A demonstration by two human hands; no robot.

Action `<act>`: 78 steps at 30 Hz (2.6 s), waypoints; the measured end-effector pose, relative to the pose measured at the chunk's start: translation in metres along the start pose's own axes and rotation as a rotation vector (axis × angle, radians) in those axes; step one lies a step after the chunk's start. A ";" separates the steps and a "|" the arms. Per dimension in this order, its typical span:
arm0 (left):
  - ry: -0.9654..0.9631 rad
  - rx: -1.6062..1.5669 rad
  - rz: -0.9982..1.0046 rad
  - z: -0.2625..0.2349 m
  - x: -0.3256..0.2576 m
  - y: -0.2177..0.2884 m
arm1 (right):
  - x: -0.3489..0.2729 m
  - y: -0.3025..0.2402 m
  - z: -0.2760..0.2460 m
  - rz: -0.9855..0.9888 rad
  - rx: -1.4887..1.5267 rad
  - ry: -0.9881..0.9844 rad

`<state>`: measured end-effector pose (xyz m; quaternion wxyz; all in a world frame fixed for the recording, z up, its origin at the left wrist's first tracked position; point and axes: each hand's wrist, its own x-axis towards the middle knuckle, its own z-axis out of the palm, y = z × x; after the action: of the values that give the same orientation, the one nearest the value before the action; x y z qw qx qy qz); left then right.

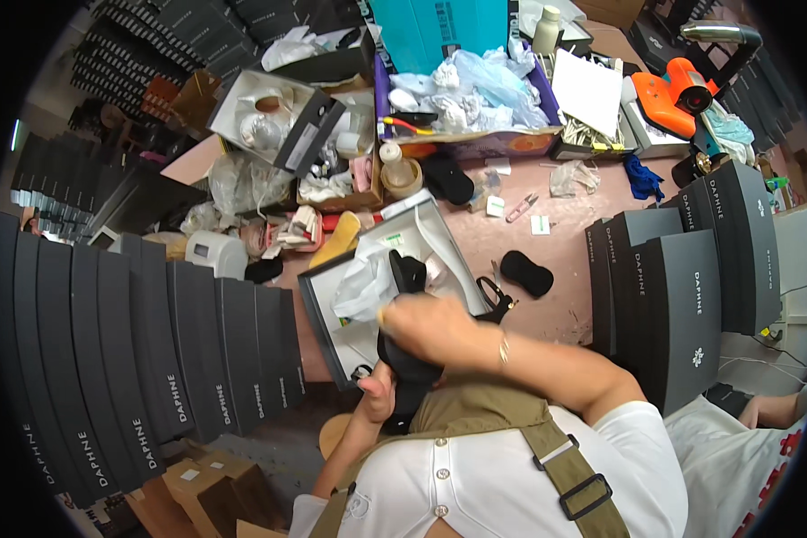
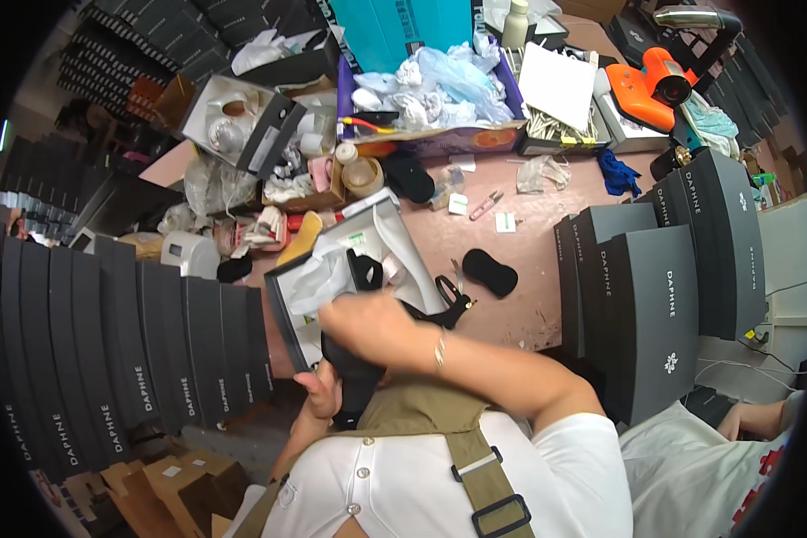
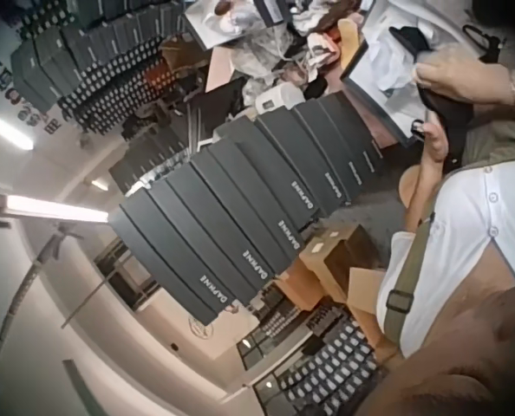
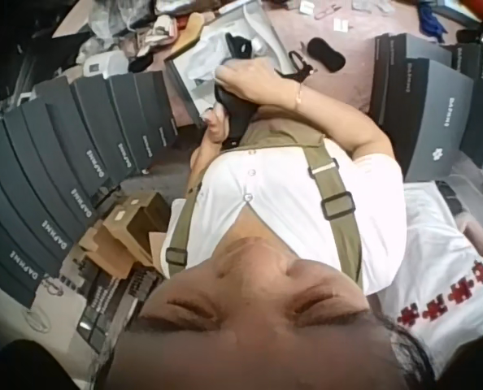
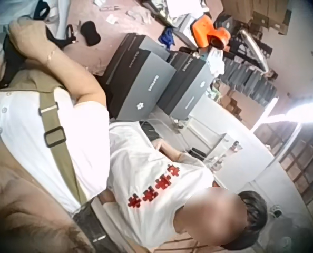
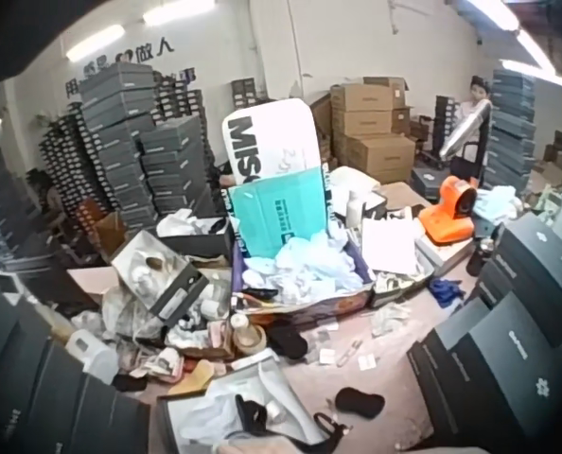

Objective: Inspecting shoes, wiping them with a cloth, and packing them into boxes with tissue paper and inserts.

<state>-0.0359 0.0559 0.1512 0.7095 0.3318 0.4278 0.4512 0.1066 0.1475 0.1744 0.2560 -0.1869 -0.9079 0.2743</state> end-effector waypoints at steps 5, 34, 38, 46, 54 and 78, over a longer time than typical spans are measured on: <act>-0.142 -0.051 0.047 -0.010 0.011 -0.004 | -0.022 -0.001 -0.007 -0.087 -0.014 -0.035; -0.010 -0.105 0.148 -0.014 0.035 0.013 | -0.038 0.106 0.035 0.860 0.990 0.270; -0.004 -0.106 0.148 -0.012 0.032 0.013 | -0.035 0.102 0.032 0.847 0.978 0.249; 0.011 -0.106 0.163 -0.008 0.026 0.012 | -0.037 0.096 0.033 0.826 0.882 0.210; 0.007 -0.099 0.162 -0.009 0.024 0.011 | -0.037 0.095 0.034 0.835 0.887 0.207; 0.021 -0.133 0.150 -0.009 0.027 0.013 | -0.036 0.095 0.032 0.823 0.839 0.177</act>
<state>-0.0425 0.0867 0.1503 0.6897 0.3101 0.3783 0.5338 0.1361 0.1911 0.0823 0.2554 -0.4287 -0.5501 0.6696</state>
